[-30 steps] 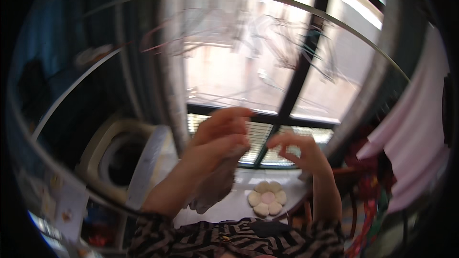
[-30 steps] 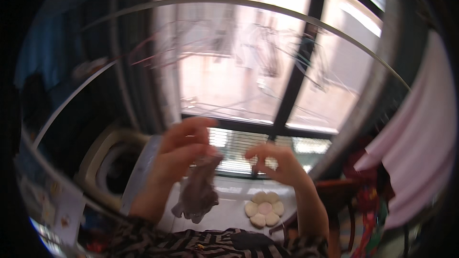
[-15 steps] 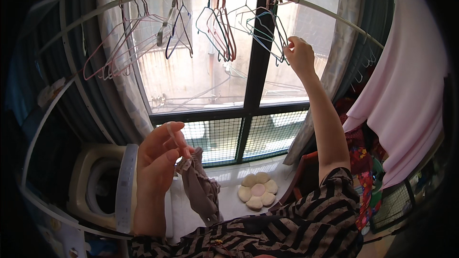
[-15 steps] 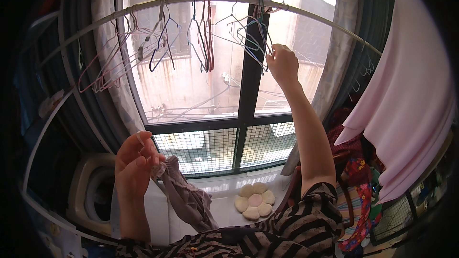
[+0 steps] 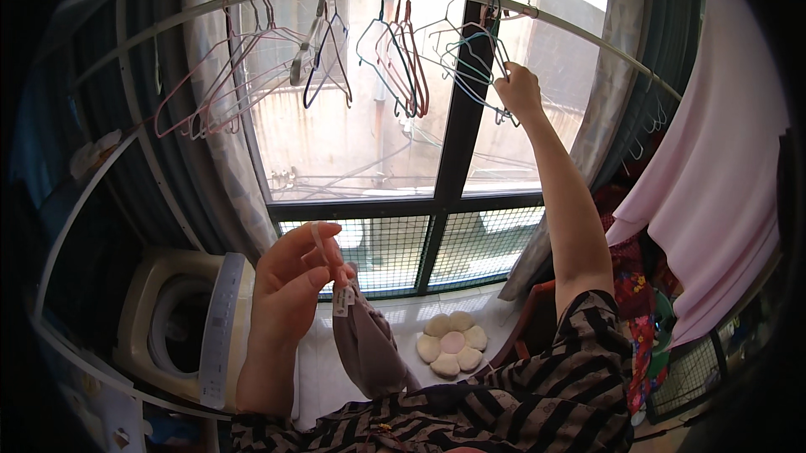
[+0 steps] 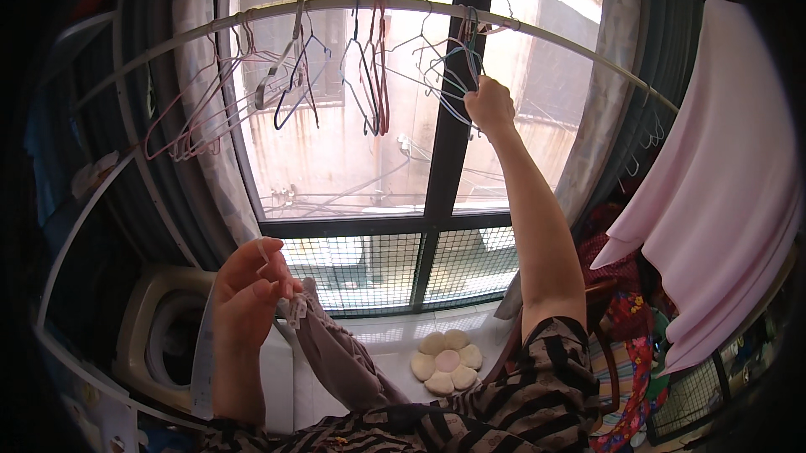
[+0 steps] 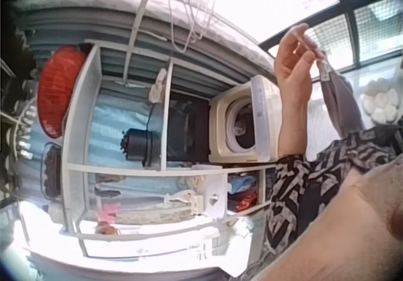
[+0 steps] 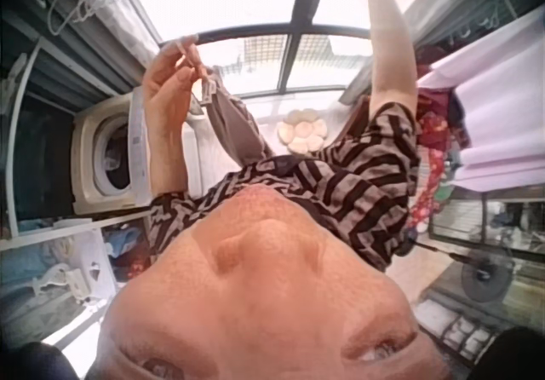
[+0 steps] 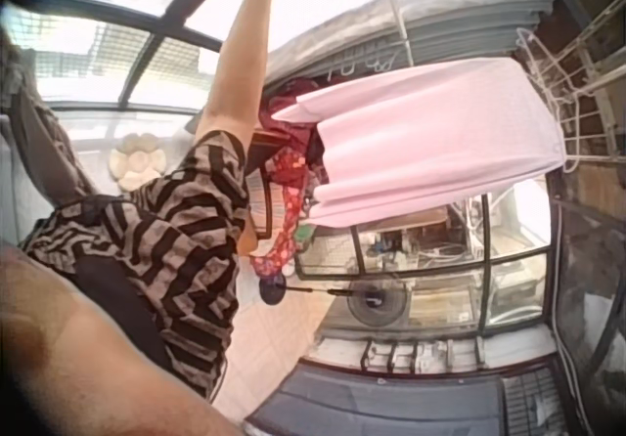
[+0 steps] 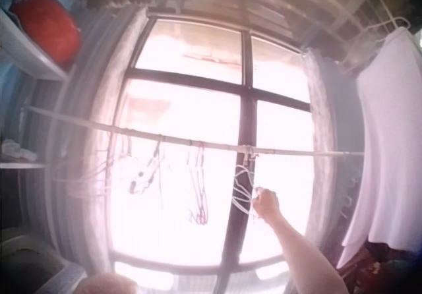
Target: The person removes clothing items from a washing machine by hand and hangs them on hangers or directly onto an overhead drying rack.
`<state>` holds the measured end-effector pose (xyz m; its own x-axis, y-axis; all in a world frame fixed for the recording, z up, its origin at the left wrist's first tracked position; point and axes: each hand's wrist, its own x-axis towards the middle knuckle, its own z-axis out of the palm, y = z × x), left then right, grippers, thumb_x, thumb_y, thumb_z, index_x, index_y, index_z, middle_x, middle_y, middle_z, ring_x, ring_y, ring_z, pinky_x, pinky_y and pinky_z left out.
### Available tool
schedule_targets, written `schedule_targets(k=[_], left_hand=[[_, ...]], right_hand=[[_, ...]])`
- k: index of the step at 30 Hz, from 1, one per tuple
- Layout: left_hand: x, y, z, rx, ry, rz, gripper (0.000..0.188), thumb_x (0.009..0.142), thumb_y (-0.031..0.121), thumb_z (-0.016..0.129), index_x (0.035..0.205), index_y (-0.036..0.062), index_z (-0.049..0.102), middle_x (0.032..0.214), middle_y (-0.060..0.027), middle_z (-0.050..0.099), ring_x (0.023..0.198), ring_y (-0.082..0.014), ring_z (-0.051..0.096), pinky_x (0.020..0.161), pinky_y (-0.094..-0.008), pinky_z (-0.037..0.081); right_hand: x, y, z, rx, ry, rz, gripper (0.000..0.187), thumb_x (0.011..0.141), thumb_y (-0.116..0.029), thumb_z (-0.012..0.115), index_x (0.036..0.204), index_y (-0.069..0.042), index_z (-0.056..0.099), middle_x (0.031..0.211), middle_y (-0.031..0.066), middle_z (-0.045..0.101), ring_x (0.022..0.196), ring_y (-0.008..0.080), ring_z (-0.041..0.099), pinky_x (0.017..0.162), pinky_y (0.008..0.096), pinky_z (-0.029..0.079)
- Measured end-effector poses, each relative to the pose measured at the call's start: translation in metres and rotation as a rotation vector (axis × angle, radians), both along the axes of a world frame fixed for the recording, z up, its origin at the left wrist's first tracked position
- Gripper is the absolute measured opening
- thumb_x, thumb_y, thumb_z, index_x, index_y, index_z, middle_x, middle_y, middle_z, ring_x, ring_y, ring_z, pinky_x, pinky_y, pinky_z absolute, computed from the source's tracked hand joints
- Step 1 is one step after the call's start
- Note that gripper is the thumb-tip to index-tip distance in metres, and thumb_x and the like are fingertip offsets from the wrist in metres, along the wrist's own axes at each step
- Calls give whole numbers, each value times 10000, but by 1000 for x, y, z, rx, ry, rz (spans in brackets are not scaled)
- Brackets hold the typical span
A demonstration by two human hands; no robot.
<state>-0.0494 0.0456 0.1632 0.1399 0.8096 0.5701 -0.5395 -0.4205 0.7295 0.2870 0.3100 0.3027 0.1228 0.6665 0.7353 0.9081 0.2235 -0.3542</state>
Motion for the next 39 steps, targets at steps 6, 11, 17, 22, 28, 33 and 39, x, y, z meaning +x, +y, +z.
schedule_targets(k=[6, 11, 17, 22, 28, 33, 39], left_hand=[[-10, -3, -6, -20, 19, 72, 449, 811, 146, 656, 1237, 34, 566, 819, -77, 612, 730, -165, 639, 817, -355, 523], [-18, -8, -7, -17, 20, 48, 441, 799, 98, 625, 1224, 3, 559, 848, -57, 606, 769, -159, 625, 808, -342, 510], [-25, -17, -6, -33, 51, 60, 432, 798, 96, 608, 1213, -16, 556, 855, -42, 593, 773, -143, 607, 816, -336, 498], [-27, -22, -6, -47, 60, 60, 422, 805, 102, 614, 1207, -14, 561, 861, -42, 593, 767, -140, 606, 818, -334, 496], [-28, -29, -4, -66, 61, 99, 418, 809, 127, 636, 1201, 0, 570, 838, -46, 596, 740, -141, 610, 805, -330, 504], [-30, -31, -5, -57, 60, 110, 443, 811, 189, 680, 1205, 16, 574, 834, -60, 598, 698, -146, 619, 789, -327, 519], [-29, -31, -5, -52, 53, 100, 408, 830, 164, 660, 1198, 11, 575, 822, -63, 597, 694, -141, 618, 787, -326, 520]], right_hand=[[16, 21, 13, 200, 118, 124, 201, 782, -130, 475, 775, 11, 618, 772, 241, 617, 785, 416, 603, 729, 465, 462], [27, 23, 17, 223, 158, 160, 205, 788, -149, 491, 758, 6, 622, 693, 211, 604, 697, 375, 602, 683, 436, 457], [45, 3, 20, 108, 217, 211, 226, 867, -182, 556, 892, 4, 683, 580, -4, 518, 525, 72, 442, 502, 269, 344], [42, -2, 19, 156, 219, 169, 244, 835, -205, 525, 747, -7, 637, 612, 136, 585, 611, 261, 583, 617, 384, 428], [42, 6, 24, 229, 150, 104, 243, 854, -216, 580, 936, -22, 699, 586, 63, 578, 560, 128, 514, 570, 316, 406], [46, 11, 22, 274, 53, 28, 268, 852, -224, 561, 982, -29, 691, 734, 148, 662, 714, 249, 641, 684, 355, 465], [39, 11, 21, 271, 41, -20, 266, 853, -219, 530, 974, -39, 683, 820, 187, 664, 805, 327, 649, 733, 393, 479]])
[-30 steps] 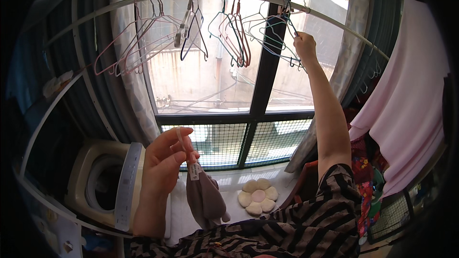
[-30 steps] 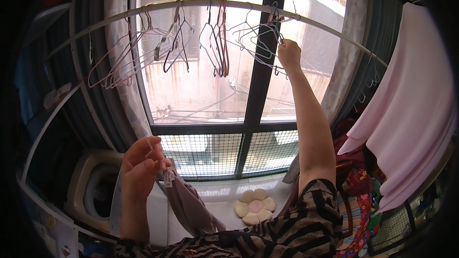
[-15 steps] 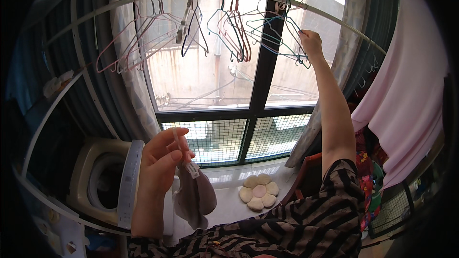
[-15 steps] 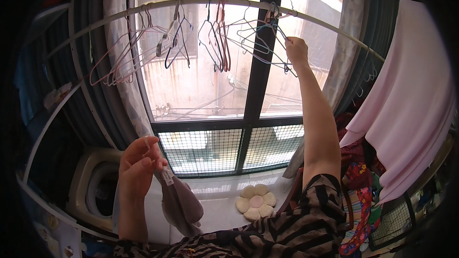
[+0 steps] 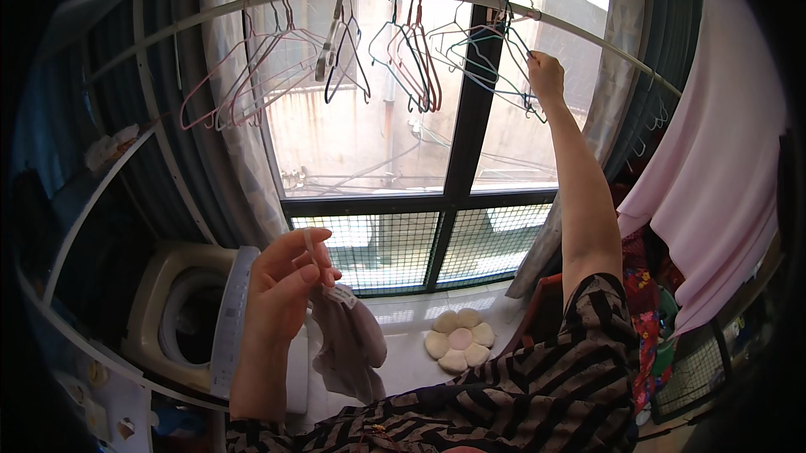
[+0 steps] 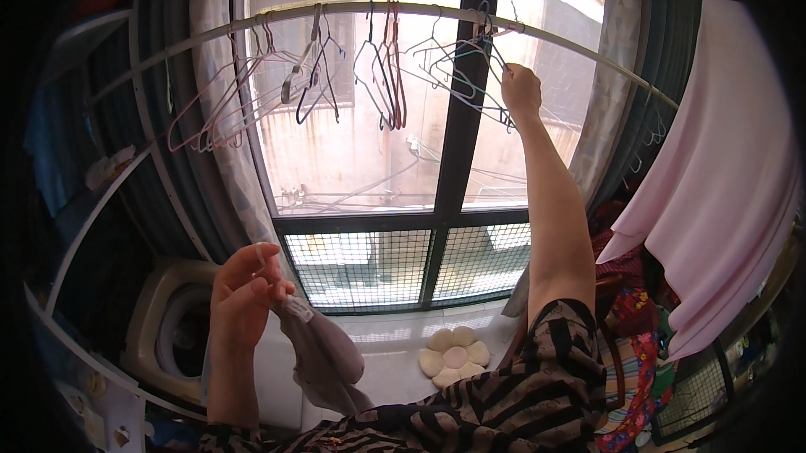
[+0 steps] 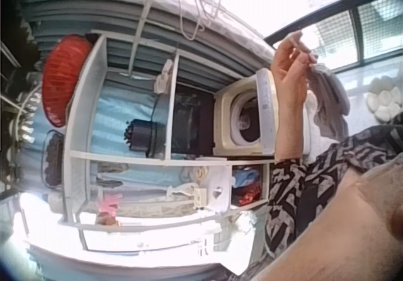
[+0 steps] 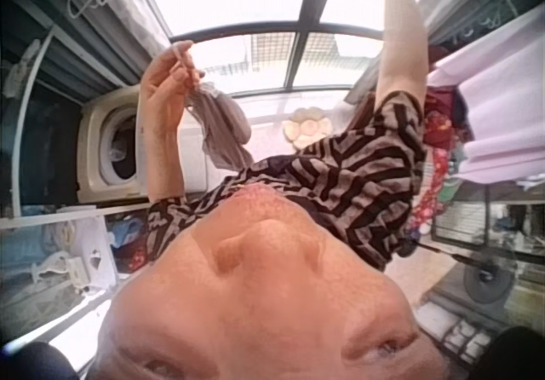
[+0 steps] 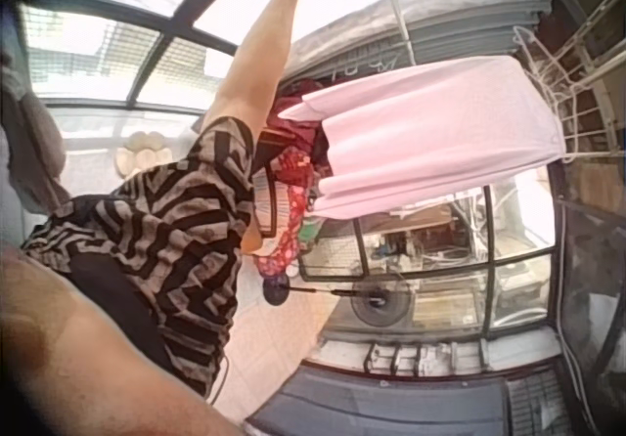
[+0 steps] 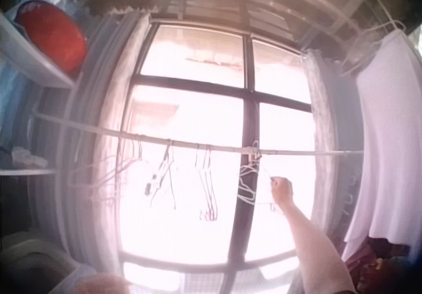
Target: The person removes clothing items from a washing machine by hand and hangs them on hangers or directly onto an overhead drying rack.
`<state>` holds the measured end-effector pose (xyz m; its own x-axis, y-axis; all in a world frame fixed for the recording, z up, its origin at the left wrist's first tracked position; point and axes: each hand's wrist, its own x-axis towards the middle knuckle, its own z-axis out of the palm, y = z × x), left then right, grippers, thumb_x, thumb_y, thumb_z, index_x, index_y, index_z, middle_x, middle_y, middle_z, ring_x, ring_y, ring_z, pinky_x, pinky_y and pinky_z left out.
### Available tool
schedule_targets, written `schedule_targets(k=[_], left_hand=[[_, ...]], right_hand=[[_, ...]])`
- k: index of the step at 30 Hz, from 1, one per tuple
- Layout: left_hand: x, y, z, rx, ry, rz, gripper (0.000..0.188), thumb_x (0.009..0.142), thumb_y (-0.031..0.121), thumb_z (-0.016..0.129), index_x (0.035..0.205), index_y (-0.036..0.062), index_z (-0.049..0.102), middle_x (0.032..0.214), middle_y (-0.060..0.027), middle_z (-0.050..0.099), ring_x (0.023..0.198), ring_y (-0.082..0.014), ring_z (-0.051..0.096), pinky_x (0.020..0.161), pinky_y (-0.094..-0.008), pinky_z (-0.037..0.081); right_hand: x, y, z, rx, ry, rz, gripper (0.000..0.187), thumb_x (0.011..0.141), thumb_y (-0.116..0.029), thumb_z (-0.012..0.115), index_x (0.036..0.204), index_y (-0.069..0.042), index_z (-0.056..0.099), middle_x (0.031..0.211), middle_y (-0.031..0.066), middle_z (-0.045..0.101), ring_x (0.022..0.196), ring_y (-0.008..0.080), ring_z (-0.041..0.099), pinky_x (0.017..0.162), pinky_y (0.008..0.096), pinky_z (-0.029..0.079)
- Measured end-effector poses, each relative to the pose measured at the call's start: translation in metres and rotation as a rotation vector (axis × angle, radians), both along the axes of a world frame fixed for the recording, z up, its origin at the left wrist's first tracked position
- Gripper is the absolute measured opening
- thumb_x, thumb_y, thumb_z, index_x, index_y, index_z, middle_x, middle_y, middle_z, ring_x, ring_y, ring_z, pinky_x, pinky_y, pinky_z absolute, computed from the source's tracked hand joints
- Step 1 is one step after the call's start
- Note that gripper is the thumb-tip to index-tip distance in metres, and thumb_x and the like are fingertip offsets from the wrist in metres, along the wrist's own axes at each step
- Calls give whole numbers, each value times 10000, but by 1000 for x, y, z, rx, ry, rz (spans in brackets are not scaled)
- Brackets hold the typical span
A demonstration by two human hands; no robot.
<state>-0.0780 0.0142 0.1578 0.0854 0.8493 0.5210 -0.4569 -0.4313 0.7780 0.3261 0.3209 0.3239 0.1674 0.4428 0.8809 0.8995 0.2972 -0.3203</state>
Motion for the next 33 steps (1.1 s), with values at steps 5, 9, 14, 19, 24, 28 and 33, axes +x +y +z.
schedule_targets(k=[5, 9, 14, 19, 24, 28, 33], left_hand=[[3, 0, -1, 7, 24, -21, 349, 827, 153, 658, 1140, 12, 595, 786, -58, 598, 689, -134, 615, 787, -320, 518], [8, 1, -1, -2, 31, -53, 315, 824, 138, 648, 1110, 15, 601, 779, -50, 600, 687, -131, 615, 795, -316, 516], [11, 3, -2, -6, 31, -56, 306, 824, 134, 640, 1103, 15, 601, 782, -49, 599, 688, -132, 618, 809, -315, 516], [14, 4, -2, -14, 26, -70, 299, 828, 127, 632, 1103, 14, 602, 789, -49, 599, 690, -133, 621, 820, -323, 517], [11, 4, -7, -26, 28, -64, 295, 832, 130, 635, 1102, 15, 606, 790, -48, 599, 690, -135, 623, 815, -329, 520], [8, 4, -10, -40, 32, -48, 294, 828, 139, 648, 1094, 19, 613, 797, -51, 605, 684, -137, 624, 801, -329, 524], [4, 3, -13, -46, 22, -28, 290, 826, 150, 656, 1087, 28, 620, 800, -61, 619, 677, -138, 630, 789, -326, 529]], right_hand=[[0, -4, 3, -35, -13, -23, 255, 850, -201, 510, 963, -40, 673, 832, 190, 660, 836, 345, 643, 740, 410, 482], [-5, -9, -1, -1, -35, -65, 240, 876, -213, 486, 971, -84, 664, 905, 182, 666, 904, 375, 626, 785, 464, 489], [1, -7, -2, -6, -24, -54, 247, 873, -212, 485, 976, -83, 668, 932, 182, 663, 917, 378, 622, 792, 473, 487], [6, 0, 6, -165, -67, 21, 233, 850, -203, 497, 916, -66, 674, 899, 200, 654, 889, 390, 620, 780, 458, 483], [7, 9, -1, -29, -23, 72, 238, 846, -208, 536, 917, -34, 682, 746, 173, 643, 730, 299, 620, 694, 384, 465], [11, 14, -2, -8, 42, 102, 243, 853, -203, 544, 948, -33, 689, 671, 139, 634, 653, 223, 615, 651, 352, 455], [7, 5, -1, -33, 40, 118, 235, 847, -214, 515, 827, -36, 667, 788, 207, 639, 800, 381, 624, 734, 432, 468]])
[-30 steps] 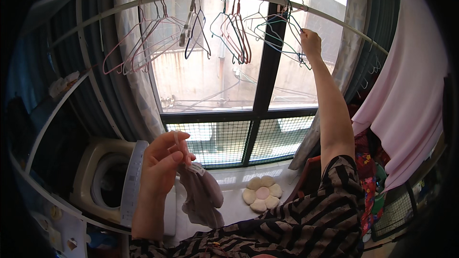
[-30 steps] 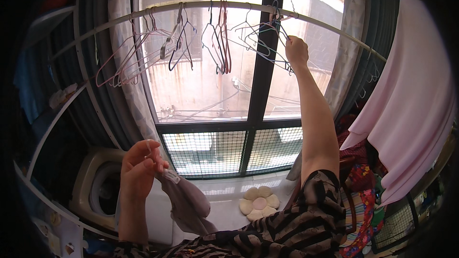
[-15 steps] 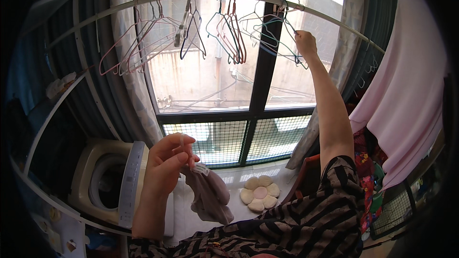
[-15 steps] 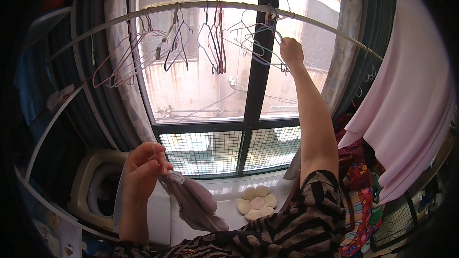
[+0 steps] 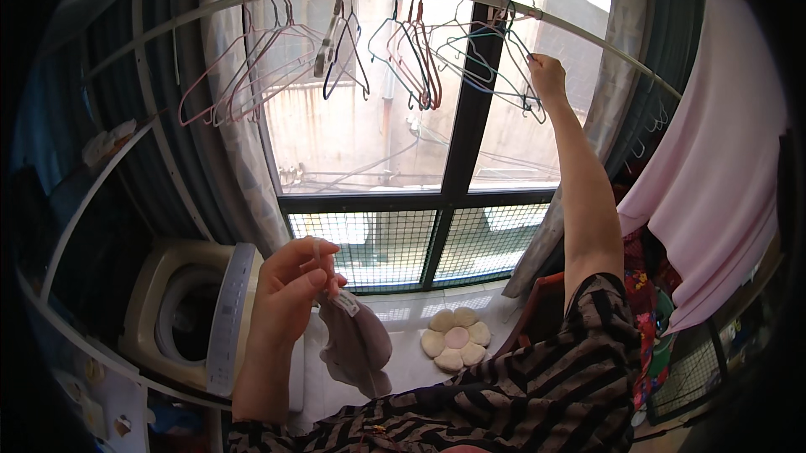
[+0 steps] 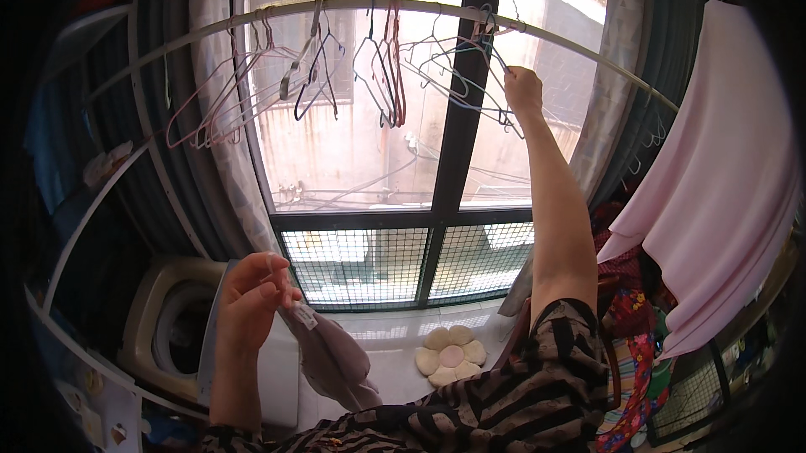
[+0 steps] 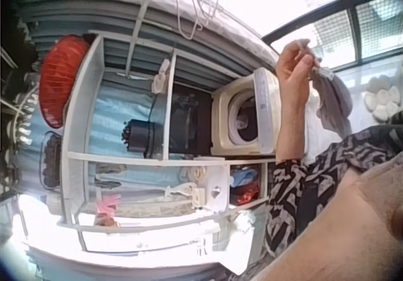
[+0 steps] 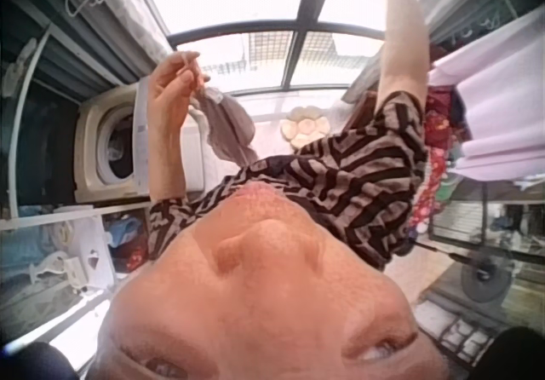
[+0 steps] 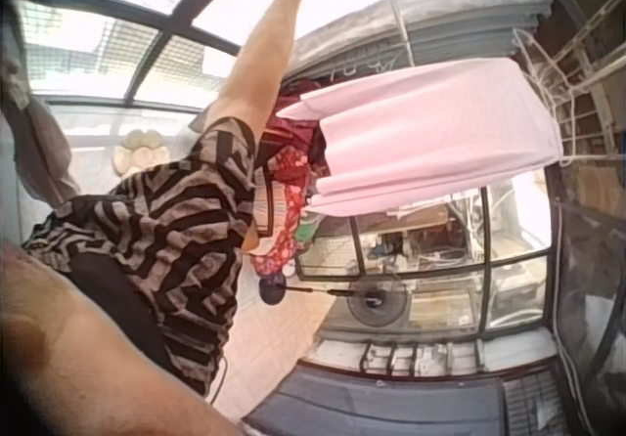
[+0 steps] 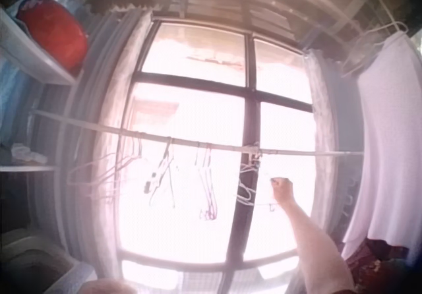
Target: The person removes clothing items from a washing machine by hand and hangs them on hangers or directly onto an overhead drying rack.
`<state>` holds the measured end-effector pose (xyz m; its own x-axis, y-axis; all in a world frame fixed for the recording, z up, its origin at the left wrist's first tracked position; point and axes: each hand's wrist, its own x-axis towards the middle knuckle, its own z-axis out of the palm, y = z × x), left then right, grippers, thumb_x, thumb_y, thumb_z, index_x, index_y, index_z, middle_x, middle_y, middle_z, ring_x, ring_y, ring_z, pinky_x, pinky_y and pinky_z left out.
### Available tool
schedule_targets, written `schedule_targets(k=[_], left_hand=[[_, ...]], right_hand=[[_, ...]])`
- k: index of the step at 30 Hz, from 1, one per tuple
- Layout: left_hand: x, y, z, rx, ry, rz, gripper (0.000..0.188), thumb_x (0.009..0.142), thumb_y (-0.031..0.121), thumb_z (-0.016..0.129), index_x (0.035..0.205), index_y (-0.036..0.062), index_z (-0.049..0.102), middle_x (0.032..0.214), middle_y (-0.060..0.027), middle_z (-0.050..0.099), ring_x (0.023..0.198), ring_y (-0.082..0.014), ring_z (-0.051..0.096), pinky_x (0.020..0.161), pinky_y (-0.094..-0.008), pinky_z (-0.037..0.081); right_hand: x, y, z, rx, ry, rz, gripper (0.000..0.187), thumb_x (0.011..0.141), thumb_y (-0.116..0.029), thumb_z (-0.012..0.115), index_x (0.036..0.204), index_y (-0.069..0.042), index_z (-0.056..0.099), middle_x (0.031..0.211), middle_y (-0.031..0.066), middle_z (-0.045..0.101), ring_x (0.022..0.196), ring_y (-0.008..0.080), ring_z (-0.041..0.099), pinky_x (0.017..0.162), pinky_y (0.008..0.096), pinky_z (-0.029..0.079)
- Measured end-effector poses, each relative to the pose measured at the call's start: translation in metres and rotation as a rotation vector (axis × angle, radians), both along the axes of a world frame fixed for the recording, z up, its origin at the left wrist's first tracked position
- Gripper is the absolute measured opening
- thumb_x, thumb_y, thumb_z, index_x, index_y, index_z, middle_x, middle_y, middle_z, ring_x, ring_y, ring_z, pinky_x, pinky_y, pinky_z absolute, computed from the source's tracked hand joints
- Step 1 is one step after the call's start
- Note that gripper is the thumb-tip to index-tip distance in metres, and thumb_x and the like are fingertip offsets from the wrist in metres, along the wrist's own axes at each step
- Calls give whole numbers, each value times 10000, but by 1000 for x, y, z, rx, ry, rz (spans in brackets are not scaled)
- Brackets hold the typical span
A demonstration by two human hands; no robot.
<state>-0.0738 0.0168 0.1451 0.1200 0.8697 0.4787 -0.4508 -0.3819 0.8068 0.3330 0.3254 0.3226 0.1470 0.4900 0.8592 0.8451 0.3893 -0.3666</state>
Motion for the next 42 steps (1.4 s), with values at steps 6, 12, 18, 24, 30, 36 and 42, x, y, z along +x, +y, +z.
schedule_targets(k=[6, 12, 18, 24, 30, 36, 42], left_hand=[[2, 4, -3, -16, -10, -3, 300, 822, 154, 668, 1090, 29, 622, 797, -57, 624, 676, -138, 636, 772, -323, 535], [1, 10, -5, -23, -13, -14, 301, 820, 157, 670, 1087, 25, 621, 798, -58, 625, 676, -140, 636, 776, -329, 534], [-2, 13, -10, -34, -23, -5, 310, 820, 167, 675, 1090, 24, 622, 804, -60, 625, 677, -139, 634, 776, -335, 533], [-5, 14, -12, -46, -45, -16, 298, 821, 142, 661, 1091, 23, 621, 804, -63, 621, 686, -138, 632, 800, -342, 535], [-5, 14, -12, -64, -46, -10, 266, 829, 105, 620, 1081, 21, 621, 807, -67, 619, 694, -138, 631, 800, -346, 540], [-6, 14, -16, -67, -63, -19, 259, 832, 109, 612, 1073, 14, 618, 807, -64, 616, 698, -136, 630, 798, -336, 543], [-4, 12, -15, -116, -53, -7, 254, 822, 104, 611, 1059, 12, 617, 795, -53, 603, 698, -129, 621, 794, -337, 542]], right_hand=[[4, -4, -7, 20, -24, -65, 237, 866, -204, 508, 899, -40, 675, 827, 203, 651, 836, 377, 627, 766, 447, 474], [-3, -2, -16, 46, -42, -87, 245, 870, -190, 505, 985, -56, 675, 887, 194, 666, 890, 380, 627, 798, 455, 478], [-8, -2, -11, 14, -75, -158, 260, 881, -204, 494, 1029, -72, 662, 931, 192, 667, 917, 380, 625, 804, 472, 484], [-7, -1, -18, 40, -70, -197, 269, 891, -203, 478, 1045, -71, 655, 950, 184, 670, 924, 378, 625, 806, 476, 488], [-16, -6, -15, 61, -86, -212, 266, 895, -186, 472, 1043, -57, 652, 926, 190, 672, 902, 371, 633, 795, 461, 494], [-9, -6, -42, 216, -68, -154, 249, 891, -155, 486, 1045, -38, 643, 890, 199, 670, 844, 383, 639, 765, 464, 496], [1, -10, -64, 85, -7, -121, 250, 886, -157, 488, 1034, -38, 650, 893, 204, 668, 846, 378, 640, 762, 459, 498]])
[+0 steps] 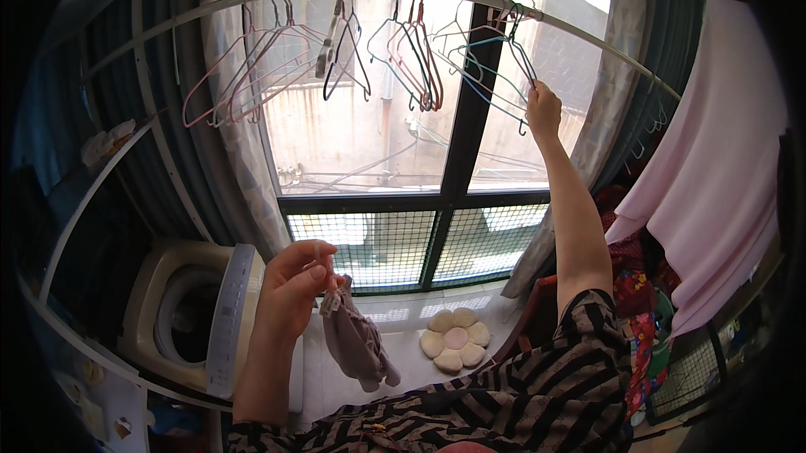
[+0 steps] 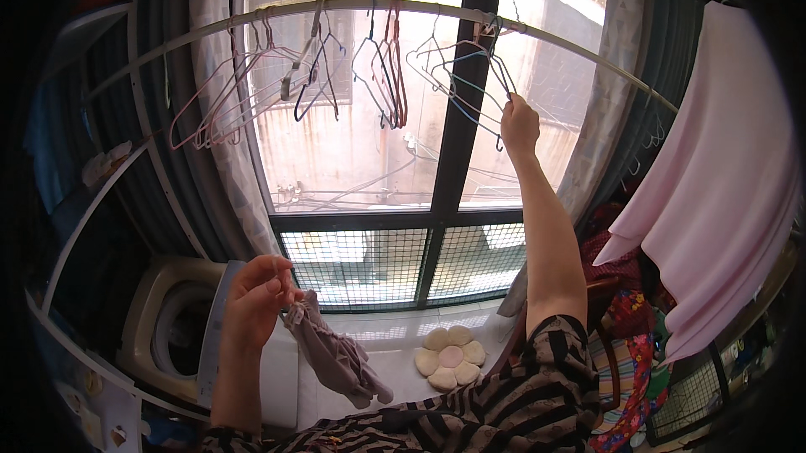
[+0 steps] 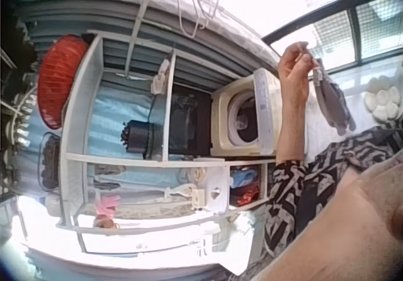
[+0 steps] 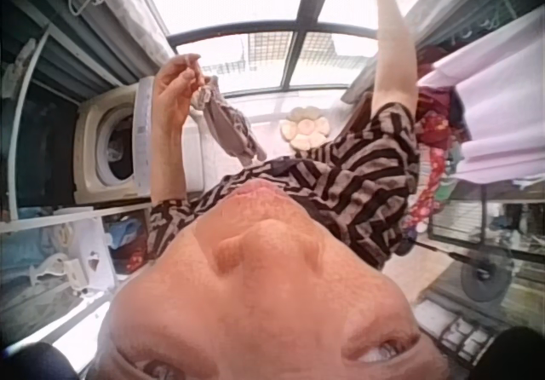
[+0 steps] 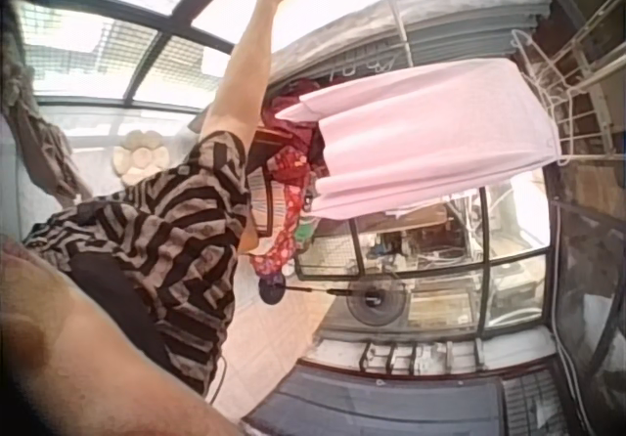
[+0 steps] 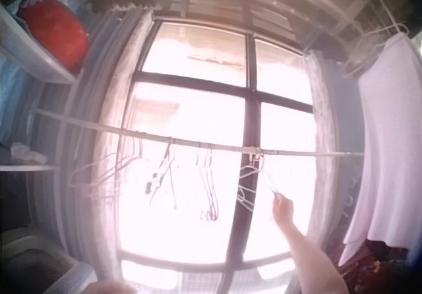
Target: The person removes clothing items from a washing machine by hand and hangs them on hangers or directly onto an overhead drying rack.
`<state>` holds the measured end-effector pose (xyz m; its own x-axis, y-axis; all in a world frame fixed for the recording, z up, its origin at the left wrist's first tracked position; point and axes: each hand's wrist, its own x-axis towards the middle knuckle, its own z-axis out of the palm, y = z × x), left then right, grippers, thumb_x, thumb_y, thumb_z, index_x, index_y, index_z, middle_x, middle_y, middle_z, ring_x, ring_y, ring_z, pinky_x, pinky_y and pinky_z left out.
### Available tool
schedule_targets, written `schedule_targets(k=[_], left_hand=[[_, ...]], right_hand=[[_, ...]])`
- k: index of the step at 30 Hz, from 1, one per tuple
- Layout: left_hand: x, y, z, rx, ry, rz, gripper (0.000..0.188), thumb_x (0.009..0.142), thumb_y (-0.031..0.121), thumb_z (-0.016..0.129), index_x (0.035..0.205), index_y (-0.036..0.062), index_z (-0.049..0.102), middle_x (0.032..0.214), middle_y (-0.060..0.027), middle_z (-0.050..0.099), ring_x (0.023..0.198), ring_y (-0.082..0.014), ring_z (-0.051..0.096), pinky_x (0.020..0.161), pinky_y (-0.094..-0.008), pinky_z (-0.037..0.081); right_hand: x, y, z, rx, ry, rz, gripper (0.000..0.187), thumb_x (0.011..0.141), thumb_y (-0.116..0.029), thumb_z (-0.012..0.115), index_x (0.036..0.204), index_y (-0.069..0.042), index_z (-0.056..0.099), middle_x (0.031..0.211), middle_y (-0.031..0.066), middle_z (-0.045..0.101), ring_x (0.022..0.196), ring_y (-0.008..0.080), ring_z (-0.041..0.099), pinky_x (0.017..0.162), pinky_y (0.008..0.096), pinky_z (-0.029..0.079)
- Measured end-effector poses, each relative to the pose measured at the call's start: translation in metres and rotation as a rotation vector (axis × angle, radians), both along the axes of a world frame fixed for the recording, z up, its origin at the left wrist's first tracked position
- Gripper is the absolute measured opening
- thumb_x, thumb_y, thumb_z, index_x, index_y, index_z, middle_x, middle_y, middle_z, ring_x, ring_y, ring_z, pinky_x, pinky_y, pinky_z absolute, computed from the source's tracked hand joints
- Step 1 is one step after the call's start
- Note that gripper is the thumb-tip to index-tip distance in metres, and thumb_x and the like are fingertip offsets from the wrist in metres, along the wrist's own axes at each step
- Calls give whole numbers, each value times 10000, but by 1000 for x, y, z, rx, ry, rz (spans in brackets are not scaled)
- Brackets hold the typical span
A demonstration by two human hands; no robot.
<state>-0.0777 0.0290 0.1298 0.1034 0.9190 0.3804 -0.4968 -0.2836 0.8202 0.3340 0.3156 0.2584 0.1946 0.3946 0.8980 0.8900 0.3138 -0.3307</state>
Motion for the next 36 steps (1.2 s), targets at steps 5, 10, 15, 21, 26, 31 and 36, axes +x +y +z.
schedule_targets(k=[5, 10, 15, 21, 26, 31, 36], left_hand=[[5, 0, 1, -22, -2, -11, 259, 816, 102, 611, 1058, 9, 610, 788, -42, 587, 700, -120, 612, 798, -330, 535], [7, 2, -4, -29, -5, -26, 247, 816, 84, 605, 1051, 9, 604, 790, -41, 579, 689, -117, 601, 799, -323, 528], [1, 7, -14, -44, 19, -7, 221, 820, 60, 591, 1035, 10, 603, 787, -45, 574, 665, -115, 583, 783, -317, 527], [7, 13, -11, -74, 29, -38, 213, 822, 69, 594, 1027, 11, 605, 783, -42, 569, 654, -112, 575, 783, -322, 519], [7, 13, -17, -102, 4, -29, 221, 819, 89, 607, 1026, 13, 605, 783, -41, 569, 655, -109, 579, 783, -325, 517], [7, 18, -21, -112, 37, -16, 221, 826, 100, 614, 1030, 15, 604, 769, -31, 570, 666, -107, 584, 782, -312, 518], [5, 17, -24, -98, 41, -27, 179, 839, 98, 609, 1002, 29, 585, 765, -23, 556, 639, -81, 553, 784, -286, 513]], right_hand=[[-12, -33, 8, -165, -22, 1, 262, 876, -175, 483, 1011, -34, 657, 854, 203, 665, 820, 367, 644, 744, 460, 490], [11, -28, -8, -162, 1, 58, 257, 866, -161, 493, 992, -17, 665, 830, 215, 659, 821, 355, 647, 739, 439, 485], [19, -49, -19, -78, 5, 115, 252, 866, -141, 507, 1008, -2, 662, 826, 222, 656, 806, 355, 650, 718, 417, 486], [29, -48, 10, -25, -81, 121, 254, 877, -146, 509, 1032, 3, 645, 849, 219, 655, 821, 360, 645, 721, 409, 487], [22, -55, 12, -77, -74, 118, 263, 871, -150, 513, 1031, 5, 653, 870, 227, 654, 855, 359, 642, 765, 418, 482], [38, -50, -11, -119, -93, 121, 254, 866, -148, 526, 1016, 5, 662, 838, 220, 655, 825, 348, 649, 731, 397, 488], [54, -57, -50, -230, 30, 130, 261, 839, -145, 542, 1016, -3, 670, 713, 172, 646, 678, 265, 639, 652, 358, 477]])
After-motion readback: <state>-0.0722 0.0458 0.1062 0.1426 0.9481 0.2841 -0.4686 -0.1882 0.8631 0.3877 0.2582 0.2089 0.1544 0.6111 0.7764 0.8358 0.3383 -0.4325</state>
